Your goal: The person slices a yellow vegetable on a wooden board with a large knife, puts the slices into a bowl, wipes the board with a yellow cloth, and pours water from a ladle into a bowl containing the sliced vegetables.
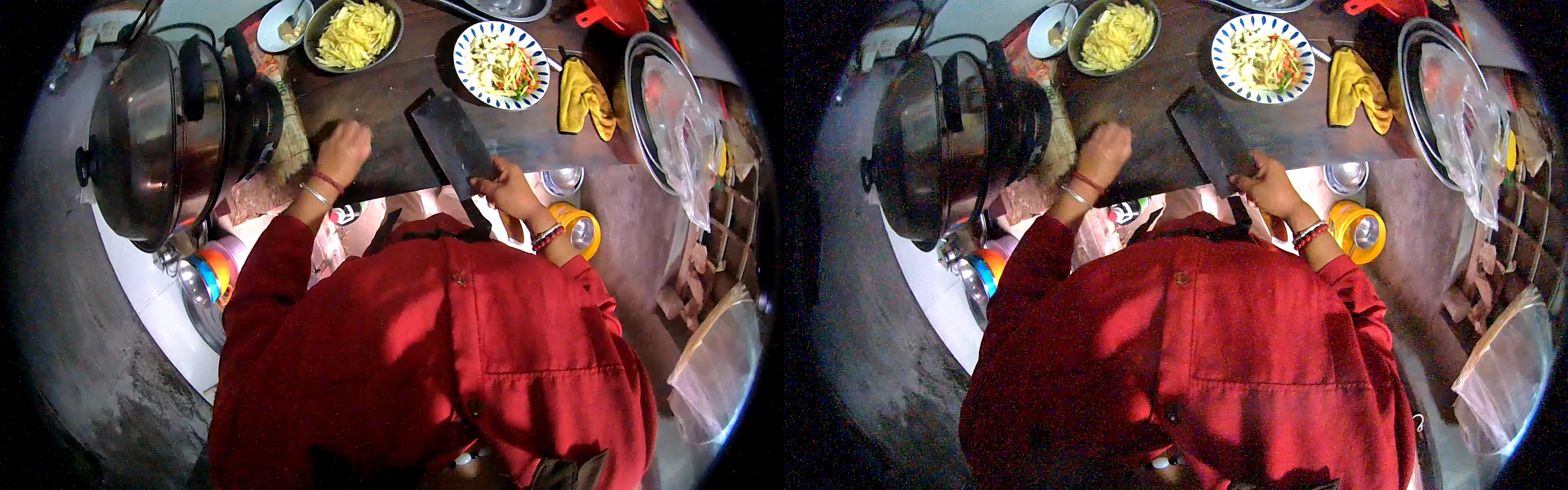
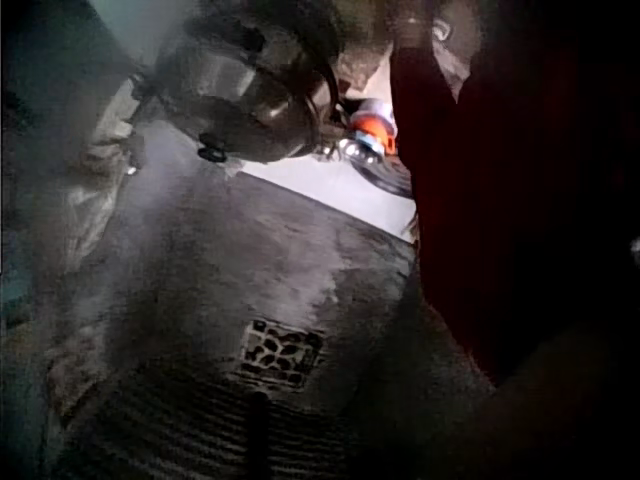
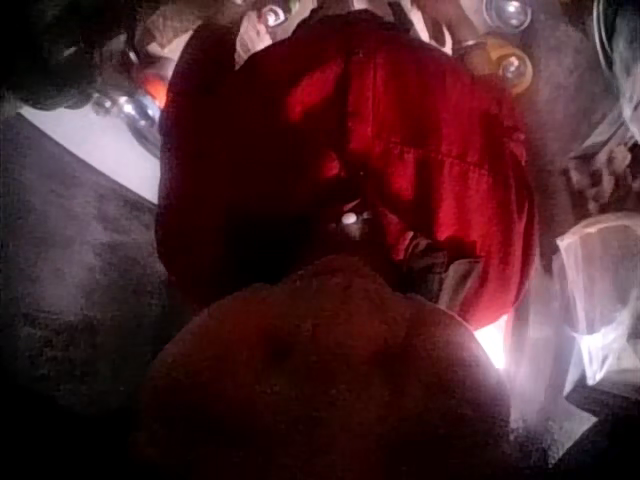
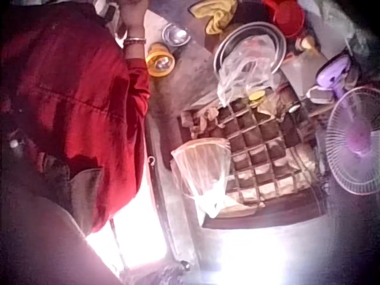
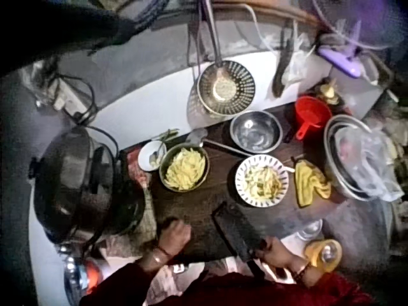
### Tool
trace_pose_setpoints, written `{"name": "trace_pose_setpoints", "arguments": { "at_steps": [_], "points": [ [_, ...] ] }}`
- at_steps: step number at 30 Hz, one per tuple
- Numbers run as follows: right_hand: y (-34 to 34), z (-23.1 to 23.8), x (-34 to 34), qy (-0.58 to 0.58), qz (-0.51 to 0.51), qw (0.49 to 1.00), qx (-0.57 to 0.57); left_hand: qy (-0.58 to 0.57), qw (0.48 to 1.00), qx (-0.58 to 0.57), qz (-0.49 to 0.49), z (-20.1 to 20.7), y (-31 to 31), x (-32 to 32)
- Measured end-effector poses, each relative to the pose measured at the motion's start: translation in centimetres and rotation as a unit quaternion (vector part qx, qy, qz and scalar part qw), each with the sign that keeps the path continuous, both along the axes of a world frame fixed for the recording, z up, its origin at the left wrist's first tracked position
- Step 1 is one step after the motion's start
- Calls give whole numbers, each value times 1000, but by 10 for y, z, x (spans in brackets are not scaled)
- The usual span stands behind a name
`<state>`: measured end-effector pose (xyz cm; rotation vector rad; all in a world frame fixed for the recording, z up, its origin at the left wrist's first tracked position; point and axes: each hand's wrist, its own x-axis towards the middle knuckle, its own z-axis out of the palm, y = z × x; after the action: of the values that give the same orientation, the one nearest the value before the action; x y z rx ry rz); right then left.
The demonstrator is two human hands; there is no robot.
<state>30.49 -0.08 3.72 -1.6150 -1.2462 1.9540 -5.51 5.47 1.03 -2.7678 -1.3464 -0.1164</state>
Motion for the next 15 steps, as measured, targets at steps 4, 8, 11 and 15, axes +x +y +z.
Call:
{"name": "trace_pose_setpoints", "arguments": {
  "at_steps": [4, 8, 11, 15],
  "points": [
    [-9, 7, 13, 11, -19, 1000, 18, -222, 965, 87, 112, 56, 86, 20],
    [-19, 10, 17, 21, -49, 999, 8, -277, 934, 143, 174, 86, 136, 21],
    [-23, 14, 15, 27, -39, 999, -3, -179, 961, 156, 139, 35, 159, -17],
    [-28, 16, 23, 36, -77, 996, -14, -204, 960, 125, 144, 48, 146, 21]
  ]
}}
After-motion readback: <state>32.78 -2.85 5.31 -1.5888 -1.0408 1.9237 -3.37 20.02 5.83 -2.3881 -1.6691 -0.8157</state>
